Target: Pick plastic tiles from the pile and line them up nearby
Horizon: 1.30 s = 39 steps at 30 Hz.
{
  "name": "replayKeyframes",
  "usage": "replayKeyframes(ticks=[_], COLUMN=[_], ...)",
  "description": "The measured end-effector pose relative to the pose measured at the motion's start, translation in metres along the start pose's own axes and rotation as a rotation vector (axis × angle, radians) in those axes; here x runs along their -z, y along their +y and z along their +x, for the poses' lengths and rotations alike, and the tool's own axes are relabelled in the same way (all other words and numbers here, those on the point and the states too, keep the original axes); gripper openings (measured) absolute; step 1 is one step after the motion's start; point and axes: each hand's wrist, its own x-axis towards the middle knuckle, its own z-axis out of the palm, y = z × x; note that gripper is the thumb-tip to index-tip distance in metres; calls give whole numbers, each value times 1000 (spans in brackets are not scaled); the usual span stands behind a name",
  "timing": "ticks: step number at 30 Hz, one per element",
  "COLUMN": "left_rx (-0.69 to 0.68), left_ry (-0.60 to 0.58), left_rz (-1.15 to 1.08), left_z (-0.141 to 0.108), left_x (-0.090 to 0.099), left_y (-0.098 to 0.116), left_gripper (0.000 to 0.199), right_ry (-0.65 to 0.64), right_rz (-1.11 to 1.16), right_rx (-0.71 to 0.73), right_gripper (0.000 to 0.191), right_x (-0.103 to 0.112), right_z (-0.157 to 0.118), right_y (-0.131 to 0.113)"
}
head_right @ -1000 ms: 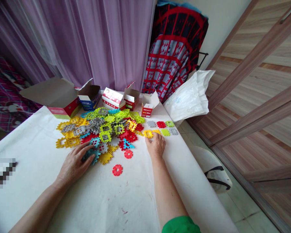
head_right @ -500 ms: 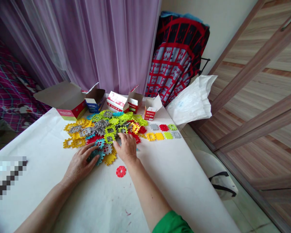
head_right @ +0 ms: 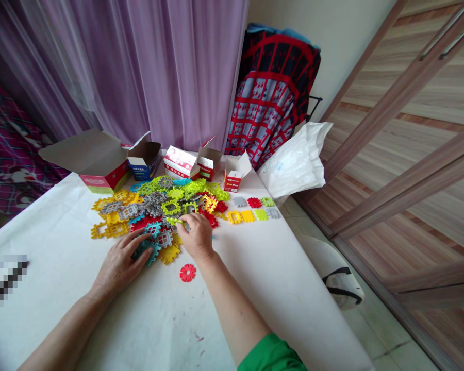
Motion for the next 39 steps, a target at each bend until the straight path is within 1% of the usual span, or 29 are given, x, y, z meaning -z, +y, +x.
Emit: replayKeyframes(ticks=[3,5,7,10,12,13,15,18,20,21,23,26,28,29,32,35,37,39], left_rx=[-3,-2,-4,-6,-9,-12,-20,-32,-33,-32,-33,-31,-25,-24,-28,-34,-34,-30], left_ry=[-4,-6,-8,-8,-10,-11,-14,-11,-7,-4,0,1,-1,-1,0,0,-1,-4], left_rz=[-8,-14,-13,-3,2,5,7,4,2,3,5,3,1,1,4,7,9,7], left_z=[1,1,1,1,1,2,2,2,2,2,2,2,2,3,2,2,2,2], left_x=[1,1,1,2,2,2,3,3,3,3,2,2,2,2,2,2,2,2], left_y=[0,-1,-1,-2,-2,-3,-3,-4,-5,-4,-4,-4,-4,-4,-4,-4,-5,-5], left_gripper=[47,47,47,48,49,49,49,48,47,47,47,46,45,45,46,47,48,48], right_ry=[66,91,91,66,46,52,108,202,181,144,41,-116,-191,-216,-256,-267,-246,-187], right_rz=[-79,-190,-326,-456,-440,-405,-318,-242,-204,-174,-100,-16,-5,-11,-49,-61,-70,-96], right_rx=[31,37,14,-54,-66,-69,-105,-264,-353,-362,-298,-143,-105,-105,-129,-136,-134,-152], right_gripper=[11,12,13,13,11,11,16,24,24,23,28,48,55,56,50,46,44,42], right_x=[29,51,71,91,97,99,103,106,107,107,107,108,109,110,110,109,107,106], right_z=[-15,-28,-44,-68,-82,-87,-94,-96,-95,-95,-95,-94,-92,-90,-87,-87,-88,-91], right_y=[26,46,64,83,89,91,97,112,123,127,132,131,128,127,124,124,126,131])
